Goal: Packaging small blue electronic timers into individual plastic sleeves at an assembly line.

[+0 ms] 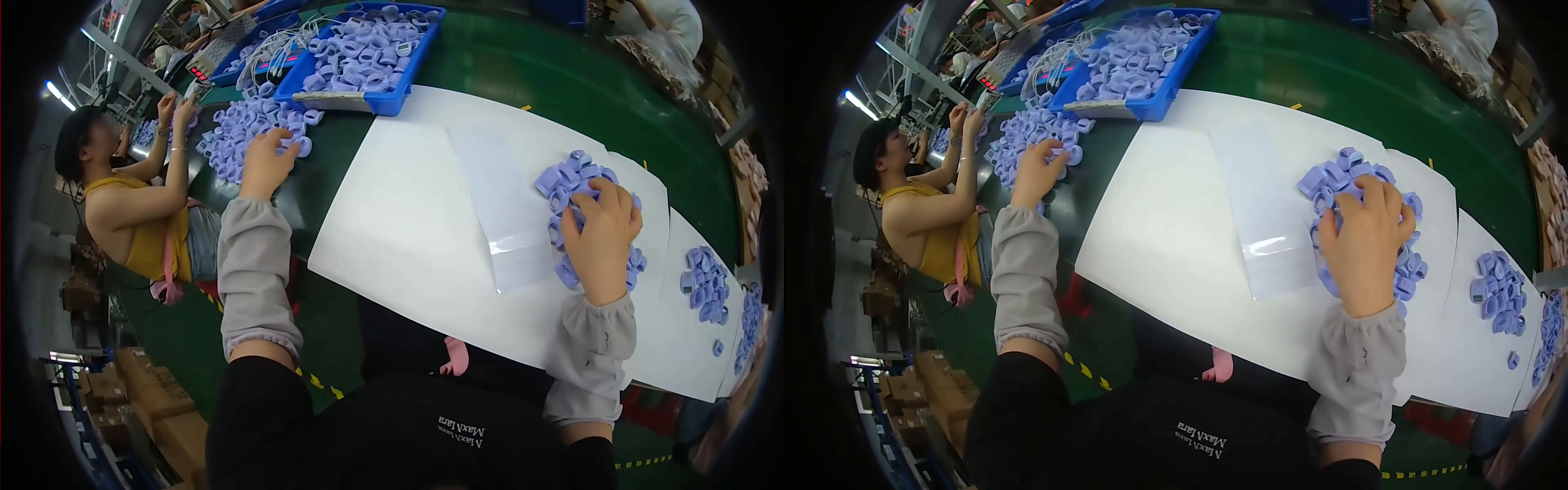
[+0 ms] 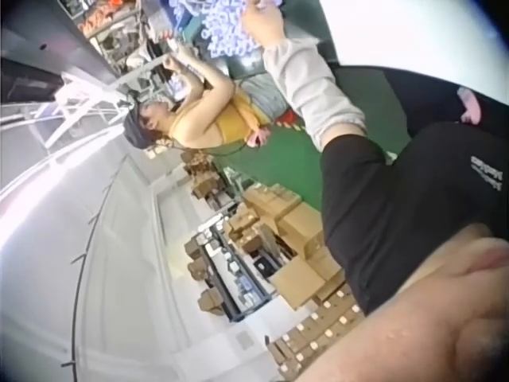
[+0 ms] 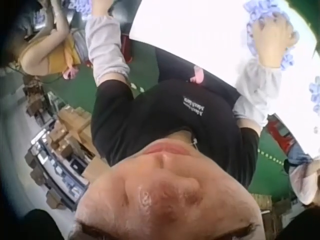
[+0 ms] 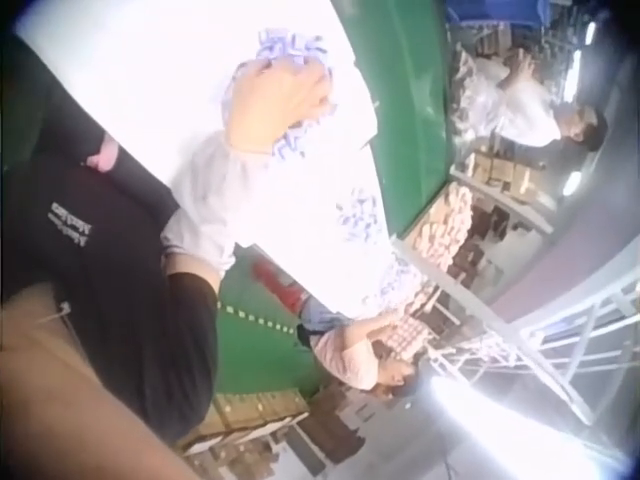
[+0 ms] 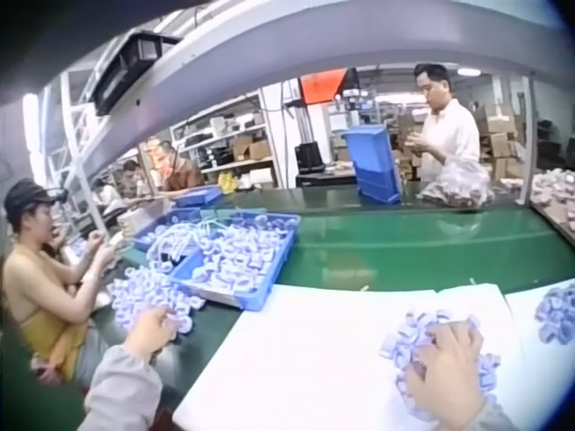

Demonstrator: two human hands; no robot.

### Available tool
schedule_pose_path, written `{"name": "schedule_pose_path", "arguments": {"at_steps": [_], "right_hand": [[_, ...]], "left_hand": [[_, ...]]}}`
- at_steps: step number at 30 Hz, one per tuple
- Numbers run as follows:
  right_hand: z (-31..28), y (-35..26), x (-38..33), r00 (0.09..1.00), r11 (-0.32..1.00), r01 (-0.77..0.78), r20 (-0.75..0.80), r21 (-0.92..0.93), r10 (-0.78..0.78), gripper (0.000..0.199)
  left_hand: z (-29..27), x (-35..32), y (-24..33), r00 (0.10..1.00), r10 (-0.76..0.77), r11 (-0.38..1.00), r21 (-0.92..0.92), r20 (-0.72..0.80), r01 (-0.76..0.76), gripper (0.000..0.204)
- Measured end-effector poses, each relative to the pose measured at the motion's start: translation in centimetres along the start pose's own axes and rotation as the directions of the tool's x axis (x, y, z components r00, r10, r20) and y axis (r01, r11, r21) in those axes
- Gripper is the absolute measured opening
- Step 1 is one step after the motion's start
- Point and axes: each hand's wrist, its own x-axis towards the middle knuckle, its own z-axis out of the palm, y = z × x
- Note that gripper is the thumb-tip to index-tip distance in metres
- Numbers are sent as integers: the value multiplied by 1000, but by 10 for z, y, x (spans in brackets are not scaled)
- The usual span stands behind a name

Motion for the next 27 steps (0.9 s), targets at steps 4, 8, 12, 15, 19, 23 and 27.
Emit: {"name": "schedule_pose_path", "arguments": {"at_steps": [4, 8, 12, 15, 19, 23, 27], "right_hand": [[-4, -12, 5, 986, 1000, -2, -169, 5, 3, 21], [-9, -17, 6, 970, 987, 66, -242, 147, -29, 21], [0, -16, 1, 989, 825, 136, -124, 548, -81, 32], [-6, -24, 2, 995, 628, 61, -1, 776, -95, 43], [0, -17, 5, 979, 448, 108, -16, 887, -204, 51], [2, -14, 6, 976, 509, 141, -34, 849, -215, 49], [10, -17, 2, 974, 594, 173, -45, 786, -224, 56]], "left_hand": [[19, 5, 8, 987, -152, 952, 279, 60, 130, 31], [29, 18, 22, 975, -196, 929, 339, 107, 149, 26], [16, 16, 148, 951, 215, 831, -553, 222, -59, 13], [2, -5, 233, 800, 532, 481, -877, 276, -17, 12], [21, -31, 272, 740, 585, 291, -938, 332, 190, 11], [45, -50, 288, 789, 465, 20, -895, 402, 445, 13], [55, -54, 284, 635, 451, -108, -668, 627, 736, 18]]}}
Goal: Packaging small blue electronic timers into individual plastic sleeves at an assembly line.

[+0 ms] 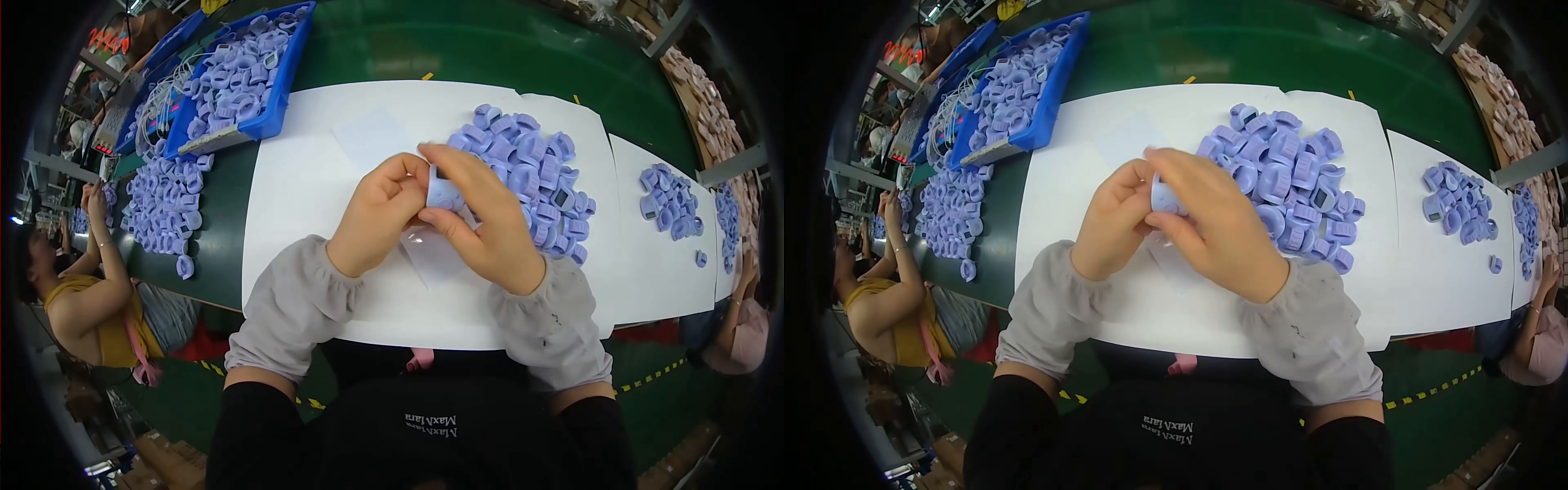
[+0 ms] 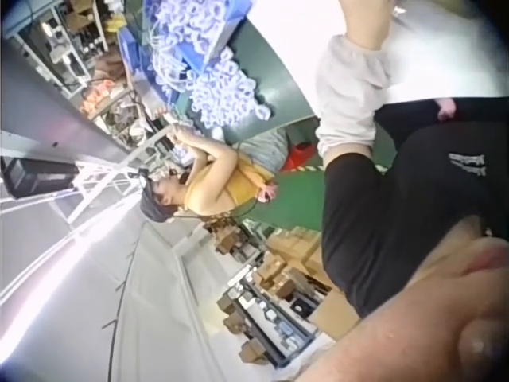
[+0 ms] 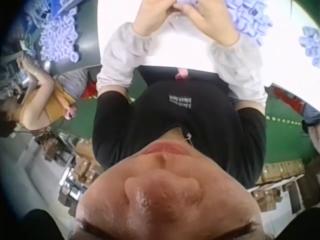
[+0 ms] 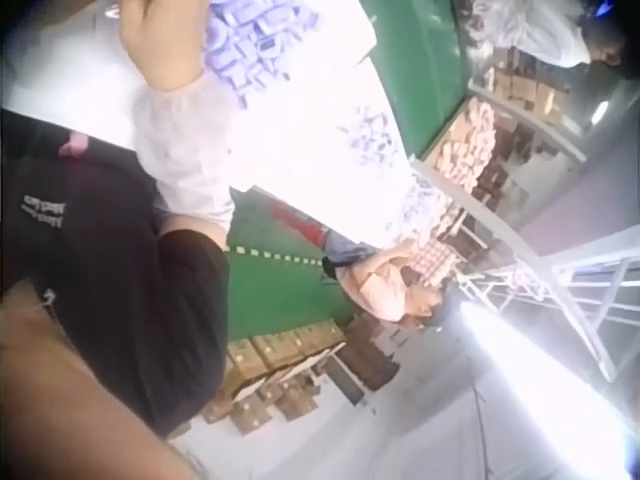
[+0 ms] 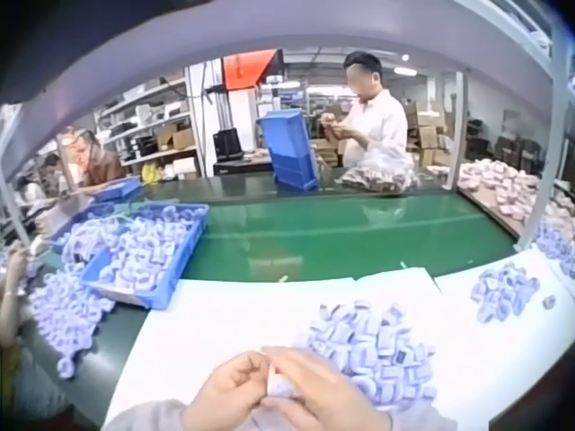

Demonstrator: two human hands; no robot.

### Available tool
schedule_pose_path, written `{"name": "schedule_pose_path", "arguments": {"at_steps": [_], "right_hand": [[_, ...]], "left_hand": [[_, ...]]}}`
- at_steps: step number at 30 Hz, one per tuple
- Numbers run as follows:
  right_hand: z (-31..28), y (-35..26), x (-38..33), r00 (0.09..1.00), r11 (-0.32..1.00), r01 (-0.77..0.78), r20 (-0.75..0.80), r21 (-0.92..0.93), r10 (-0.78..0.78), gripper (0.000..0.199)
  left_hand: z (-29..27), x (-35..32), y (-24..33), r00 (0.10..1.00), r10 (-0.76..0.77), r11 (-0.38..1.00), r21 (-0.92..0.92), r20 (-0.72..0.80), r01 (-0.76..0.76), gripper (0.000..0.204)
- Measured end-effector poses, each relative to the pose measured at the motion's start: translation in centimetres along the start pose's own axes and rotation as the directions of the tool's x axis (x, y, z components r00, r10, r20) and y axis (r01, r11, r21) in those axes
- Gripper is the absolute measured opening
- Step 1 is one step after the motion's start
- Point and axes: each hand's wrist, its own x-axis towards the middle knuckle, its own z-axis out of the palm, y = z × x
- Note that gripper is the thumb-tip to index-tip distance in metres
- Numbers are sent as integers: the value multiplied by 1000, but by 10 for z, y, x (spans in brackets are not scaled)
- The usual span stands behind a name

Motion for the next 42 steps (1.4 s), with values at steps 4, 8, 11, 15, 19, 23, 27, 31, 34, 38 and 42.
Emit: {"name": "schedule_pose_path", "arguments": {"at_steps": [4, 8, 11, 15, 19, 23, 27, 31, 34, 38, 42], "right_hand": [[1, -2, -2, 979, 983, -159, -114, 92, 169, 66], [5, -2, 0, 977, 964, -173, -87, 203, 193, 69], [4, -3, -2, 984, 963, -115, -106, 245, 145, 69], [2, -2, -4, 967, 924, -149, -145, 351, 211, 68], [-5, 1, -7, 957, 925, -232, -101, 301, 273, 59], [-13, -4, -6, 930, 923, -360, -23, 132, 366, 52], [-26, -7, -2, 963, 900, -227, 51, -373, 265, 48], [-10, 2, -11, 965, 838, -32, 202, -545, 169, 33], [5, 6, -15, 954, 803, 34, 260, -595, 152, 27], [27, 6, -18, 951, 812, 84, 290, -577, 109, 24], [28, -6, -12, 935, 832, 126, 346, -540, 83, 29]], "left_hand": [[-2, -1, 10, 980, -62, 984, -155, 188, 92, 27], [-1, -6, 10, 990, -16, 970, 243, 140, -18, 33], [-5, -6, 7, 981, 80, 943, 306, 179, -133, 35], [-6, -5, 6, 961, 190, 903, 350, 201, -251, 35], [-3, -4, 6, 964, 207, 919, 304, 167, -250, 36], [-6, -3, 6, 961, 207, 906, 336, 182, -258, 35], [-11, 0, 6, 946, 270, 899, 305, 177, -314, 33], [-13, 0, 9, 951, 270, 879, 364, 153, -308, 31], [-21, 2, 10, 945, 264, 814, 481, 195, -327, 30], [-17, 0, 12, 943, 302, 828, 451, 141, -332, 32], [-37, 6, 24, 837, 544, 792, 363, -56, -491, 29]]}}
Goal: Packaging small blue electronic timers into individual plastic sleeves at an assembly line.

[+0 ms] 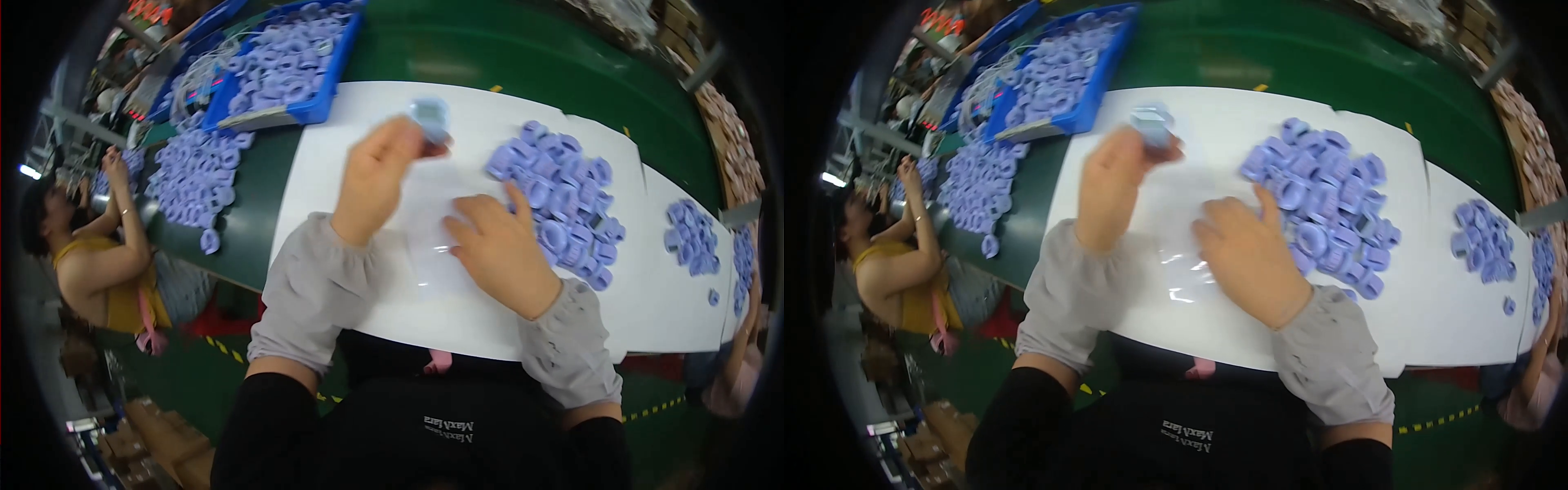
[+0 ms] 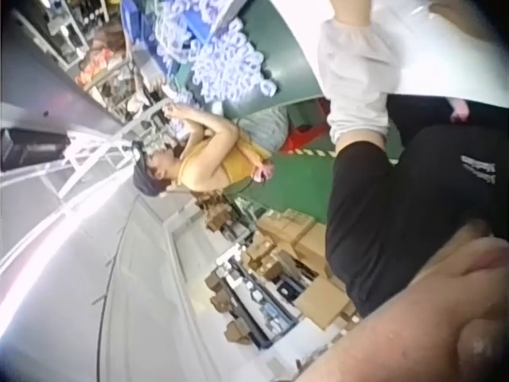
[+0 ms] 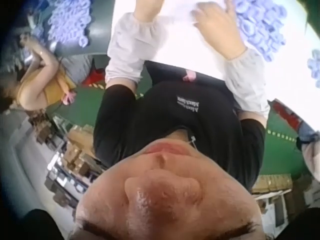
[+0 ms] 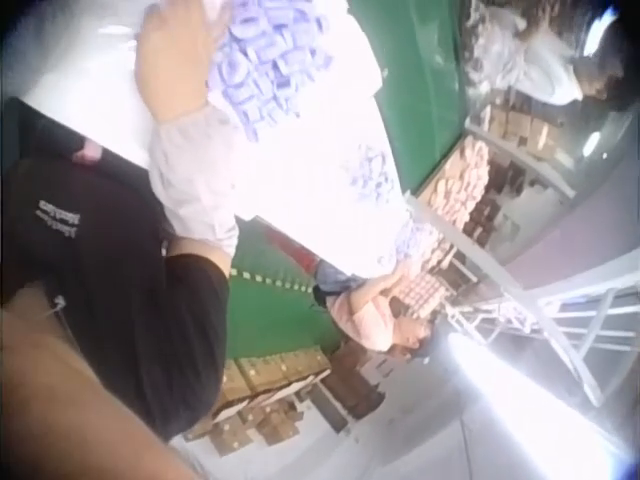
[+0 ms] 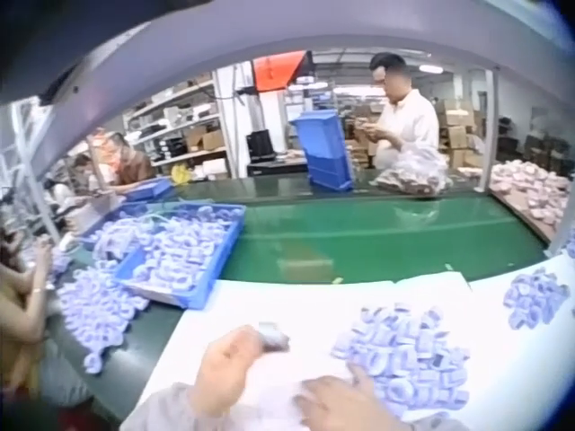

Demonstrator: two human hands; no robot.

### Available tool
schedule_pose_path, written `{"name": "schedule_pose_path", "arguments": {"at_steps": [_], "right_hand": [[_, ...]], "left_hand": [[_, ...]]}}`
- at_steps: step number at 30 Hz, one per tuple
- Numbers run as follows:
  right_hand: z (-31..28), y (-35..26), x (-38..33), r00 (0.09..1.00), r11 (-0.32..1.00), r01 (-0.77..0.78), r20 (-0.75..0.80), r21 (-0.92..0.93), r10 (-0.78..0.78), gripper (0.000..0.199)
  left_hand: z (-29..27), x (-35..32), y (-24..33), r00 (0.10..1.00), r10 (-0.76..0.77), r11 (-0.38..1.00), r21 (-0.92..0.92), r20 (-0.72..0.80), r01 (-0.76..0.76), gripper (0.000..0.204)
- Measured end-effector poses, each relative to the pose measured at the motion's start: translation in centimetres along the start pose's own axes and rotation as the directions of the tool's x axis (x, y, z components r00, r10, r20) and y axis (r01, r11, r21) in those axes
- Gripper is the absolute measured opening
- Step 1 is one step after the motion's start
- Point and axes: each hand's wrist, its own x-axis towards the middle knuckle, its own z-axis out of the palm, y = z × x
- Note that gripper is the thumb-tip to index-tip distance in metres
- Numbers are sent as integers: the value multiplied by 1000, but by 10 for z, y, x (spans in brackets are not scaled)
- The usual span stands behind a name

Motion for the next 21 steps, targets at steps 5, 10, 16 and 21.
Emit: {"name": "schedule_pose_path", "arguments": {"at_steps": [5, 10, 16, 21], "right_hand": [[-8, -1, -8, 965, 970, -241, -102, 12, 241, 52], [3, -8, -6, 947, 951, -309, -89, 30, 310, 54], [12, -5, 1, 934, 906, -331, -41, 265, 354, 56], [28, -4, 11, 895, 919, -389, -207, 70, 394, 46]], "left_hand": [[-127, 18, 64, 837, 211, 970, 6, -505, -241, 40], [-262, -19, 119, 494, 174, 984, 170, -852, -52, 41], [-376, -85, 144, 331, 122, 990, 90, -936, -109, 31], [-402, -102, 147, 343, 117, 982, 58, -932, -179, 29]]}}
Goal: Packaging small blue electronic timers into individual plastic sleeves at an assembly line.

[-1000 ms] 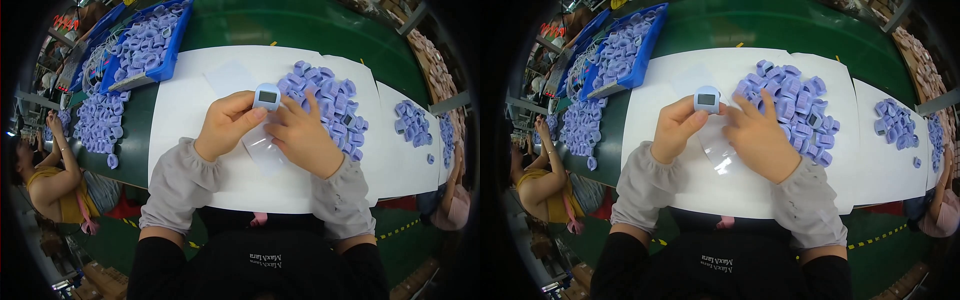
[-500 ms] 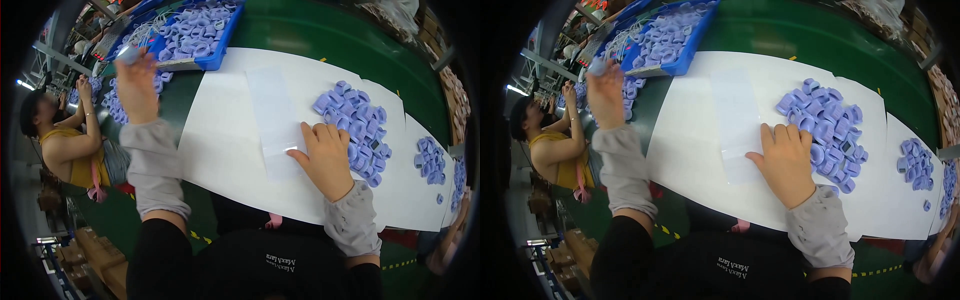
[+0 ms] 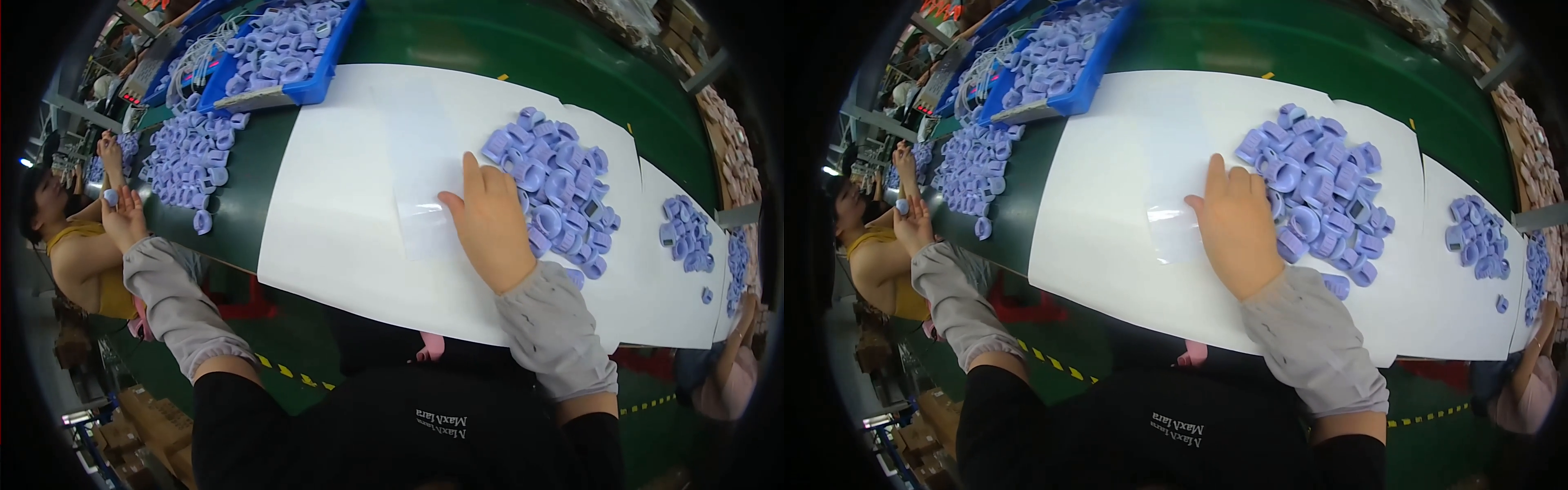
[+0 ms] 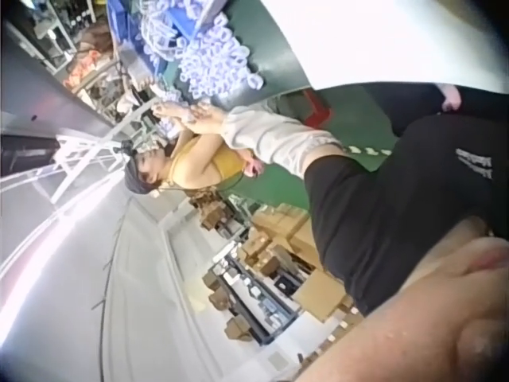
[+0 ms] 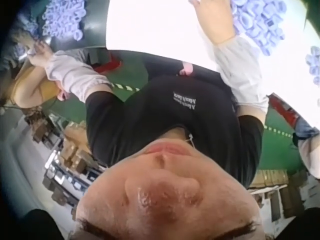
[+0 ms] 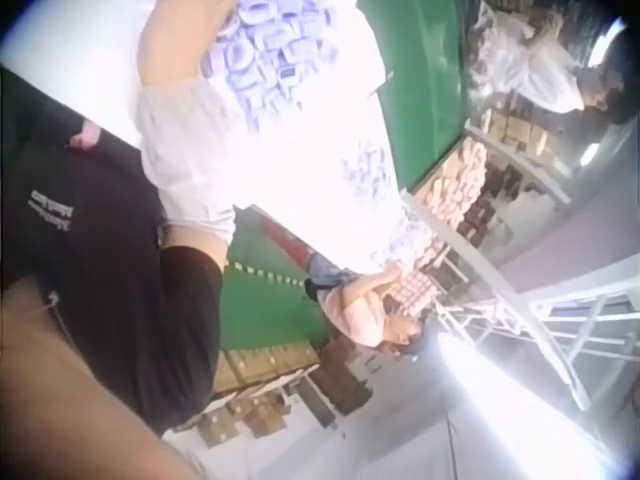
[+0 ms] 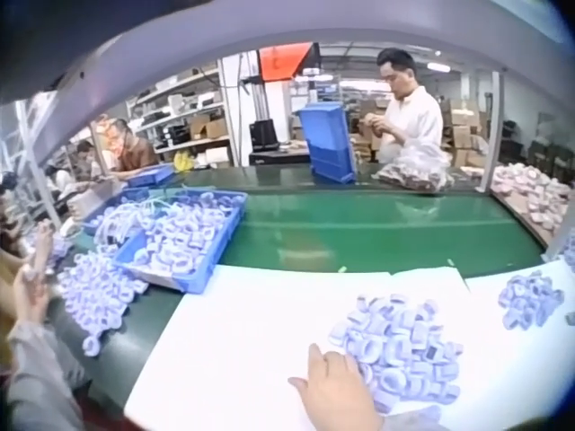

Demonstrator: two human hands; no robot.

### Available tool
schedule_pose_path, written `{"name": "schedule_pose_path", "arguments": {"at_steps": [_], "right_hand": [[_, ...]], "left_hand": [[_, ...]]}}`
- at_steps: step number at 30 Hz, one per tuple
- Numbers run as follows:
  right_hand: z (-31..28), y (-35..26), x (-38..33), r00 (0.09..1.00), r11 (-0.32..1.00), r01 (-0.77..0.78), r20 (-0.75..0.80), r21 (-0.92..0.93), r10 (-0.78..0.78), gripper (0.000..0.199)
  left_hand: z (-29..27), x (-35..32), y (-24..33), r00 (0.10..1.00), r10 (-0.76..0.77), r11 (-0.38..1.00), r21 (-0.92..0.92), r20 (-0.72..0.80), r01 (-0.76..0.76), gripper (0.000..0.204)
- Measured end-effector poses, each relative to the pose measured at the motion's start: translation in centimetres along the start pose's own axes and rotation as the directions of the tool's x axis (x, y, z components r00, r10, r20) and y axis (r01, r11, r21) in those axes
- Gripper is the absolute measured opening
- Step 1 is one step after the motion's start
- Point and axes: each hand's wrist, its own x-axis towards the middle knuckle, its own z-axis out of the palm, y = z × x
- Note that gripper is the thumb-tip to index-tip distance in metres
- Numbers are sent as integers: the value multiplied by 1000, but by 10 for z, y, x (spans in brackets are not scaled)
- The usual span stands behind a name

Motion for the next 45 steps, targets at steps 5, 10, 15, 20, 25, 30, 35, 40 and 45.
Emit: {"name": "schedule_pose_path", "arguments": {"at_steps": [5, 10, 15, 20, 25, 30, 35, 40, 45], "right_hand": [[-18, 19, 16, 975, 955, -109, 217, 277, 48, 38], [-6, 27, 10, 976, 942, 208, 12, 263, -218, 31], [-11, 19, 10, 941, 926, 290, 105, 241, -322, 29], [-7, 25, 10, 950, 902, 204, 145, 380, -276, 28], [-8, 24, 13, 944, 891, 215, 148, 400, -295, 27], [-7, 25, 14, 952, 883, 178, 151, 434, -266, 23], [-4, 25, 12, 953, 890, 209, 121, 404, -279, 22], [-2, 25, 7, 955, 900, 246, 72, 360, -289, 20], [-3, 20, 3, 930, 909, 366, -59, 200, -362, 9]], "left_hand": [[-8, 5, -10, 999, -34, 999, -34, 21, 35, 29], [-3, -5, -21, 996, -65, 996, -61, 56, 68, 30], [-9, -3, -23, 991, -87, 994, -56, 100, 93, 30], [-10, -6, -27, 988, -93, 993, -54, 121, 100, 30], [-4, -8, -30, 990, -122, 991, -49, 65, 125, 30], [-2, -7, -32, 987, -136, 988, -67, 88, 142, 31], [-11, 8, -30, 980, -147, 982, -95, 137, 161, 33], [-8, 0, -33, 978, -154, 981, -97, 143, 168, 31], [-9, -5, -34, 977, -156, 981, -96, 142, 171, 31]]}}
